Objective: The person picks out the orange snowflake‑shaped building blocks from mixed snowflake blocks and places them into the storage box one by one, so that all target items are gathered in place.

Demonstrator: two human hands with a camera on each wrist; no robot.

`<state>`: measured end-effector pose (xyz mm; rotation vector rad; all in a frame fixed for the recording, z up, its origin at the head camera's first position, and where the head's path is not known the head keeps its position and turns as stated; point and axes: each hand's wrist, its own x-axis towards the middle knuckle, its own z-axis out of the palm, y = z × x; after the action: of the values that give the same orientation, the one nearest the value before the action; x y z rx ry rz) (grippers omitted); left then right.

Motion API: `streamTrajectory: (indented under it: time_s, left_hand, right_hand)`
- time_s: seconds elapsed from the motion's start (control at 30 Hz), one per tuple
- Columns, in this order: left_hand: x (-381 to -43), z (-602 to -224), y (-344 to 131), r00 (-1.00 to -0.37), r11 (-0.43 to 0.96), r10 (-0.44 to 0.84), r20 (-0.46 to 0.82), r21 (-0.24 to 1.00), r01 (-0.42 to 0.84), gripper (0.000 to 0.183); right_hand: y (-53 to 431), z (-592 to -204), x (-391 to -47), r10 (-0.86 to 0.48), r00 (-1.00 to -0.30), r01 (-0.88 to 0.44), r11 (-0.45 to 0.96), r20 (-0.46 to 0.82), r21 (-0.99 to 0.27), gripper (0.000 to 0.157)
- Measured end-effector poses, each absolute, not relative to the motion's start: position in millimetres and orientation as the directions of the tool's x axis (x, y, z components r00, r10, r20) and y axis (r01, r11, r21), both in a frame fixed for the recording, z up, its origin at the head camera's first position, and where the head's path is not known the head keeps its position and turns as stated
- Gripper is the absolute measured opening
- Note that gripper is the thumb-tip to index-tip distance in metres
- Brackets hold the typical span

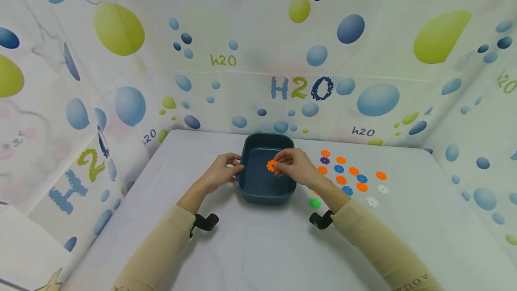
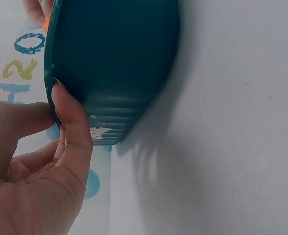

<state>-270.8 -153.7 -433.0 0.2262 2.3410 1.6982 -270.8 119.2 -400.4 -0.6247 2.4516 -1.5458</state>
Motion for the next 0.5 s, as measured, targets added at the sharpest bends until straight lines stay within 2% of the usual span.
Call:
streamTrajectory:
  time_s: [0.2,0.5]
  left_hand:
    - [-272,-433,-152,-0.961,0.328,0.259,-0.096,0.945,-0.006,0.042]
    - [-272,-433,-153,-0.961,0.340,0.256,-0.105,0.940,-0.012,0.043]
  right_hand:
    - [104,-409,-274,-0.471,-0.880,-0.255,0.361,0.061,-0.897,0.016]
    - [83,-420,-282,-0.431,-0.900,-0.236,0.368,0.060,-0.899,0.014]
